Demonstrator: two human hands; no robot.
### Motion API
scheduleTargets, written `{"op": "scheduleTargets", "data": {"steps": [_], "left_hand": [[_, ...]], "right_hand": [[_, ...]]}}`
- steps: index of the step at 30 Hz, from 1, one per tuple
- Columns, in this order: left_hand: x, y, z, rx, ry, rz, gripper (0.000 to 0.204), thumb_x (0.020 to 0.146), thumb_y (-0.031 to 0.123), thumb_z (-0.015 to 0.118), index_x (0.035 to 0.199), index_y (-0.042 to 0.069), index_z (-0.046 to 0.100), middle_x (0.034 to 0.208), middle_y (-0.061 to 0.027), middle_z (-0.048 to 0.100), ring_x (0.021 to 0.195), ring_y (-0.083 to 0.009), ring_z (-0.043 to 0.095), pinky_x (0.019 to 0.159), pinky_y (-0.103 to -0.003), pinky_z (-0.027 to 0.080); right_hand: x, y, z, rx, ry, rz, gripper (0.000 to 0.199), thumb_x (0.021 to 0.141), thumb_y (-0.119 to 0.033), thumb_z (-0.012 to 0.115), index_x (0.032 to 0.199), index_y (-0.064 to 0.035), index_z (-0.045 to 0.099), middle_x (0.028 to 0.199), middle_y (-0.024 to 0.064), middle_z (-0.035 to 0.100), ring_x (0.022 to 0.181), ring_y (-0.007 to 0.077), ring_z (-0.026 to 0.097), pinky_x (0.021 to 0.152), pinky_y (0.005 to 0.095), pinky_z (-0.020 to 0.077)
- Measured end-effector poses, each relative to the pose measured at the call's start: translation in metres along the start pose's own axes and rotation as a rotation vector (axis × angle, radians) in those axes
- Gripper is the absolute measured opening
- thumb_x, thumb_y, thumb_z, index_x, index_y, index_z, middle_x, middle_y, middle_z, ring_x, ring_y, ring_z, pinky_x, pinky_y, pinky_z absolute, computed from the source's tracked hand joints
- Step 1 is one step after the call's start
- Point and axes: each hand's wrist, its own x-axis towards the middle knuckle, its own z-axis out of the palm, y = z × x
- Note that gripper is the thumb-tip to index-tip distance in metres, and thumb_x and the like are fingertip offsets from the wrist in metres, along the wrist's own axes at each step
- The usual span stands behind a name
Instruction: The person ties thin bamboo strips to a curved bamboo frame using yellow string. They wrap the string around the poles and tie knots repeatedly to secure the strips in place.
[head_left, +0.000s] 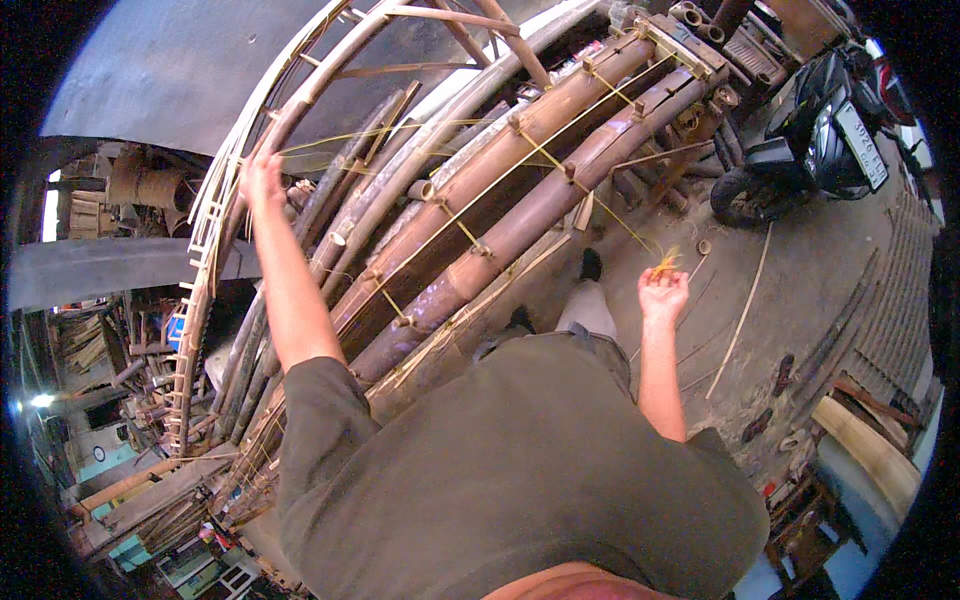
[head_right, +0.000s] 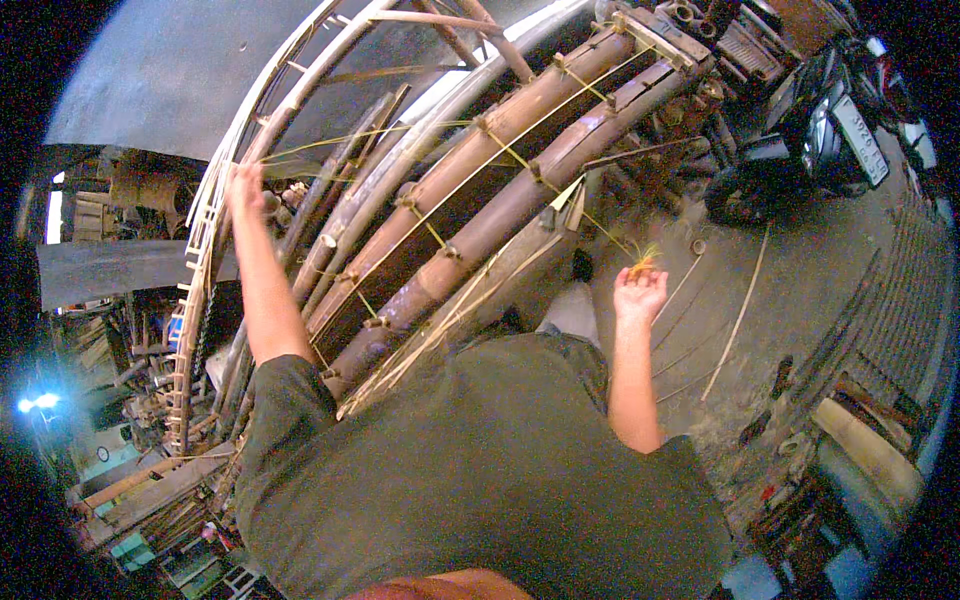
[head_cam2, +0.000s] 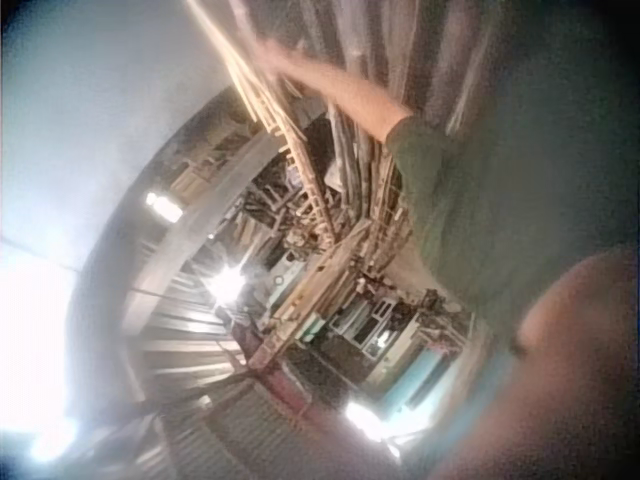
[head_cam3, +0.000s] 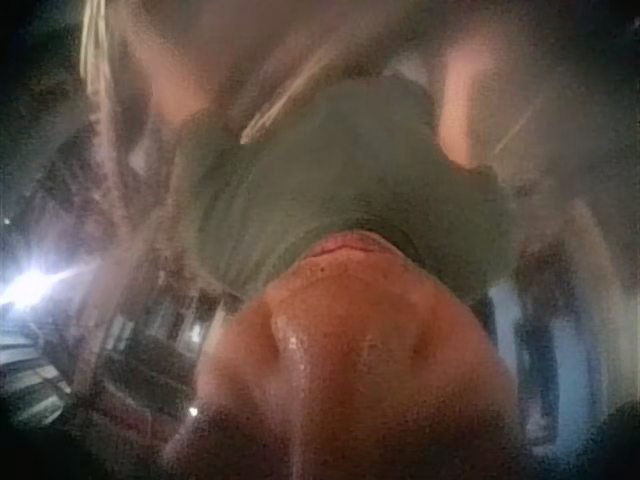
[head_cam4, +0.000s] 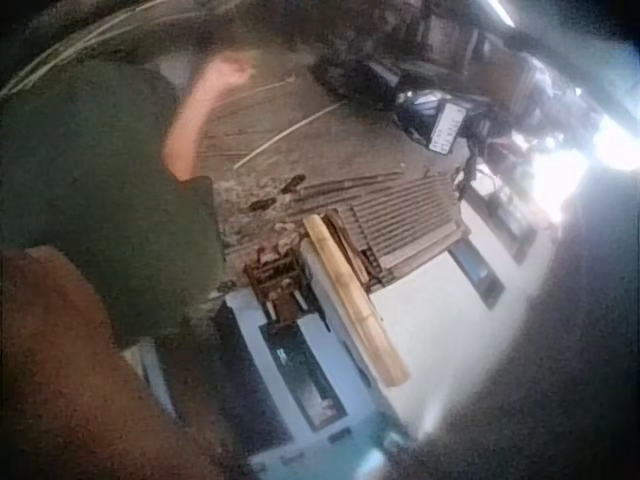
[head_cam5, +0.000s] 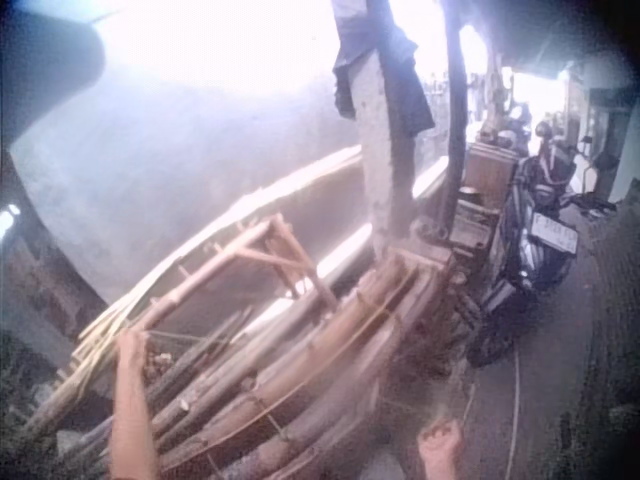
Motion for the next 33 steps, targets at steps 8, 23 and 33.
{"op": "scheduleTargets", "data": {"steps": [8, 23, 33], "left_hand": [[-0.177, -0.007, 0.002, 1.099, -0.659, 0.353, 0.031, 0.09, 0.025, 0.048, 0.102, 0.002, 0.065, 0.103, -0.0233, 0.064, 0.093, -0.0396, 0.063, 0.084, -0.046, 0.048], [-0.317, -0.067, 0.072, 0.929, -0.637, 0.1, 0.033, 0.094, 0.027, 0.048, 0.107, 0.001, 0.063, 0.101, -0.0252, 0.064, 0.1, -0.0415, 0.059, 0.088, -0.051, 0.04], [-0.324, -0.066, 0.074, 1.094, -0.505, 0.064, 0.031, 0.094, 0.033, 0.048, 0.098, 0.011, 0.069, 0.089, -0.0153, 0.068, 0.089, -0.0304, 0.064, 0.092, -0.051, 0.029]], "right_hand": [[-0.107, 0.119, -0.007, -0.637, -0.109, 0.753, 0.059, 0.093, -0.05, 0.047, 0.137, -0.0112, 0.038, 0.13, 0.0171, 0.042, 0.108, 0.0259, 0.052, 0.096, 0.0626, 0.0385], [-0.133, 0.276, 0.245, -2.22, -1.539, -1.023, 0.058, 0.093, -0.051, 0.037, 0.093, -0.0026, 0.068, 0.093, 0.0145, 0.068, 0.086, 0.0304, 0.065, 0.076, 0.042, 0.0497], [-0.15, 0.15, 0.11, -1.542, -2.151, -0.504, 0.033, 0.087, -0.023, 0.054, 0.062, -0.0027, 0.054, 0.06, 0.0175, 0.056, 0.069, 0.0398, 0.057, 0.067, 0.0476, 0.0448]]}}
